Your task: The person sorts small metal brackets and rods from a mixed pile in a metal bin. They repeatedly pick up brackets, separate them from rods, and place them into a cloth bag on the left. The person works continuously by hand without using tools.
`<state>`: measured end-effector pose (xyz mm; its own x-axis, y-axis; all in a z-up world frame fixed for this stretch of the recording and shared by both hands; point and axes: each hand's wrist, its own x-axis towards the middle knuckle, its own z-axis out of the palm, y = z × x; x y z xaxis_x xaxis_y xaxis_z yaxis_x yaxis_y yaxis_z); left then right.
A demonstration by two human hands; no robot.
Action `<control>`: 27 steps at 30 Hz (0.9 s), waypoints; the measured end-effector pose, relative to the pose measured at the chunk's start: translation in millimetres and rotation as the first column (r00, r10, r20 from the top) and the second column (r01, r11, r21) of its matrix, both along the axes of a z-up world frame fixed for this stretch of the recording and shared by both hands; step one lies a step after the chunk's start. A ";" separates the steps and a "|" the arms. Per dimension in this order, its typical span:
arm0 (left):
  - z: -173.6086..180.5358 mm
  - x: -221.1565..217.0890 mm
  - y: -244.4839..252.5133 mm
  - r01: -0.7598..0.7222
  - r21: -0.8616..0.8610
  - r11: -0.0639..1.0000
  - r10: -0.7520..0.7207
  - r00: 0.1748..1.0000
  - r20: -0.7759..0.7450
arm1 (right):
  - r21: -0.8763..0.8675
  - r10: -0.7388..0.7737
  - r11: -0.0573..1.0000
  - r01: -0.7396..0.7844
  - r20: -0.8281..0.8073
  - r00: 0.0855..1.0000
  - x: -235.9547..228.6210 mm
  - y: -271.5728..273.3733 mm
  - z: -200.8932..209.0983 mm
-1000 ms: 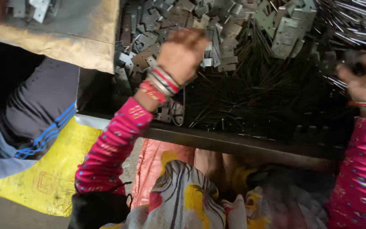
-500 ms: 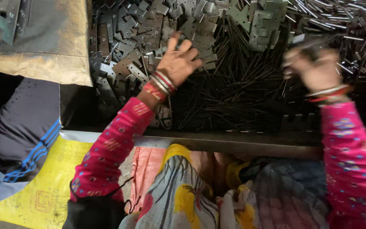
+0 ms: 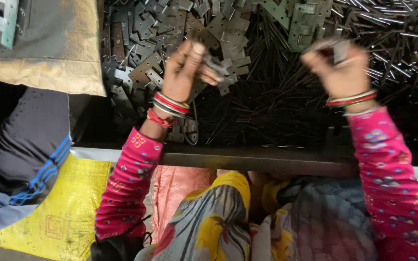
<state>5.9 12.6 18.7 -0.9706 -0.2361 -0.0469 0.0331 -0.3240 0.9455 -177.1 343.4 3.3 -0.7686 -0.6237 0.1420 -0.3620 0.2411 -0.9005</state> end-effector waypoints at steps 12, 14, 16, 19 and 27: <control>-8.3 -1.1 23.9 -0.067 0.099 0.993 0.068 0.998 -0.002 | -0.294 0.180 0.939 0.177 0.862 0.475 18.7 -6.4 10.9; -22.1 -3.7 67.9 0.025 -0.066 0.998 -0.028 0.999 -0.033 | -0.267 0.108 0.910 0.316 0.890 0.442 52.2 -43.9 0.0; -36.2 -3.2 107.9 -0.012 -0.480 0.877 -0.037 0.995 -0.092 | -0.351 0.171 0.919 0.180 0.766 0.620 84.9 -68.9 -10.3; -42.7 -2.0 115.7 -0.203 -0.739 0.642 0.109 0.979 -0.174 | -0.152 0.197 0.978 -0.140 0.481 0.854 87.1 -57.9 -13.8; 42.7 55.7 -67.8 -0.328 -0.922 0.206 0.302 0.917 -0.259 | 0.846 0.414 0.528 0.066 -0.325 0.850 42.2 45.3 5.0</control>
<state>61.6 -55.2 61.4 -0.8025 -0.3852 0.4557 -0.0758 0.8233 0.5625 -134.9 388.7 8.3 -0.6204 -0.7532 -0.2186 -0.7621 0.6448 -0.0585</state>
